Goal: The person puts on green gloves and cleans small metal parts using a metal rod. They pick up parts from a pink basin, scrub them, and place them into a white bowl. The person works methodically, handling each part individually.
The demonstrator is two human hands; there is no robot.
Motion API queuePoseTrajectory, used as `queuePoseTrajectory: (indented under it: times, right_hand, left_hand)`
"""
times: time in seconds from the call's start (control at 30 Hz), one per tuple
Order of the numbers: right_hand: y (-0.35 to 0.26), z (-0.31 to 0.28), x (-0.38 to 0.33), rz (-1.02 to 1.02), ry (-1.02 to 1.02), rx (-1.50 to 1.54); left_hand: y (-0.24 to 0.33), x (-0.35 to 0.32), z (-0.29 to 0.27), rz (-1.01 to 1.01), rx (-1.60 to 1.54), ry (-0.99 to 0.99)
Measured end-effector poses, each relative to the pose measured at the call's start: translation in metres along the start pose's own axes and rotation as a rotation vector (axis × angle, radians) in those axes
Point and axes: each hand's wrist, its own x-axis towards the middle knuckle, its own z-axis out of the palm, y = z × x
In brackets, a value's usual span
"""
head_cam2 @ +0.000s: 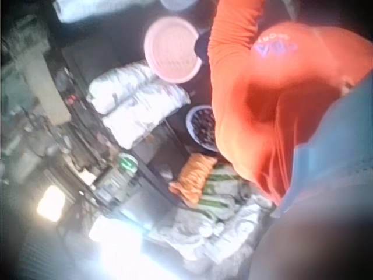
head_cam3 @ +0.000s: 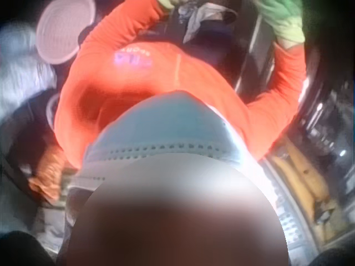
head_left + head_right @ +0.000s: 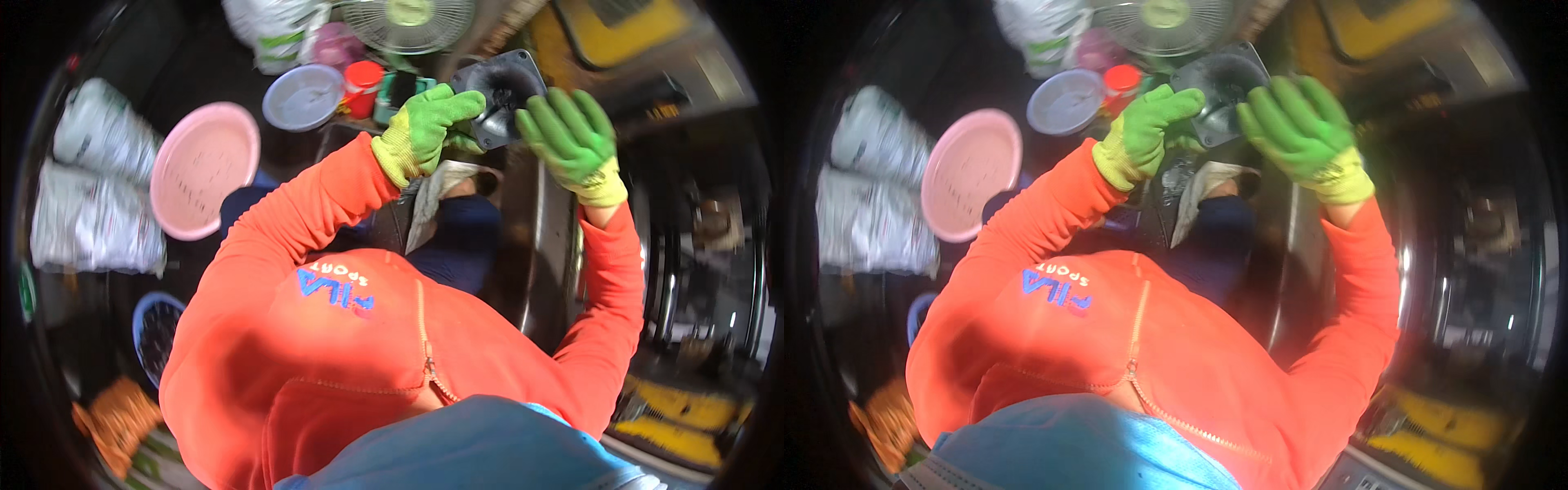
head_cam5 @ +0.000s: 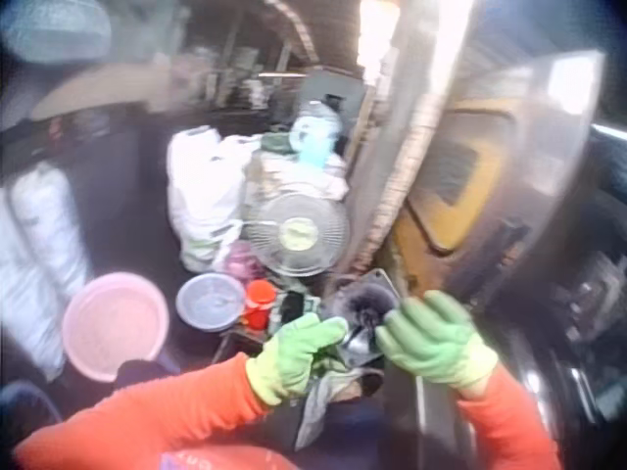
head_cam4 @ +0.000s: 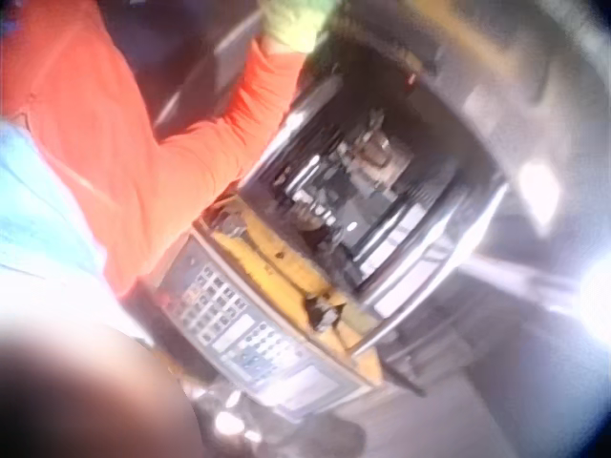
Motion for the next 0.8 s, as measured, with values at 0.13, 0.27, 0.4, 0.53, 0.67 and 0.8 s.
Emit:
queuePoseTrajectory:
  times: [0.13, 0.27, 0.4, 0.53, 0.67, 0.8]
  right_hand:
    - [0.037, 0.031, -0.004, 0.685, 0.386, 0.087]
    - [0.069, 0.067, -0.063, 1.239, 0.651, -0.041]
    - [0.062, 0.111, -0.102, 1.644, 0.481, 1.028]
    - [0.049, 0.132, -0.088, 1.886, 0.621, 1.054]
    - [0.045, 0.132, -0.076, 1.91, 0.708, 0.903]
    - [0.047, 0.137, -0.098, 1.768, 0.784, 1.012]
  left_hand:
    - [0.04, -0.045, -0.121, 0.626, 0.845, 0.248]
    - [0.08, -0.128, -0.271, 0.758, 1.447, 0.547]
    - [0.099, -0.213, -0.393, 0.088, 0.69, 1.169]
    - [0.095, -0.251, -0.483, -0.812, 2.191, 0.735]
    - [0.079, -0.245, -0.529, -1.056, 1.97, 0.768]
    - [0.086, -0.241, -0.526, -0.997, 2.053, 0.762]
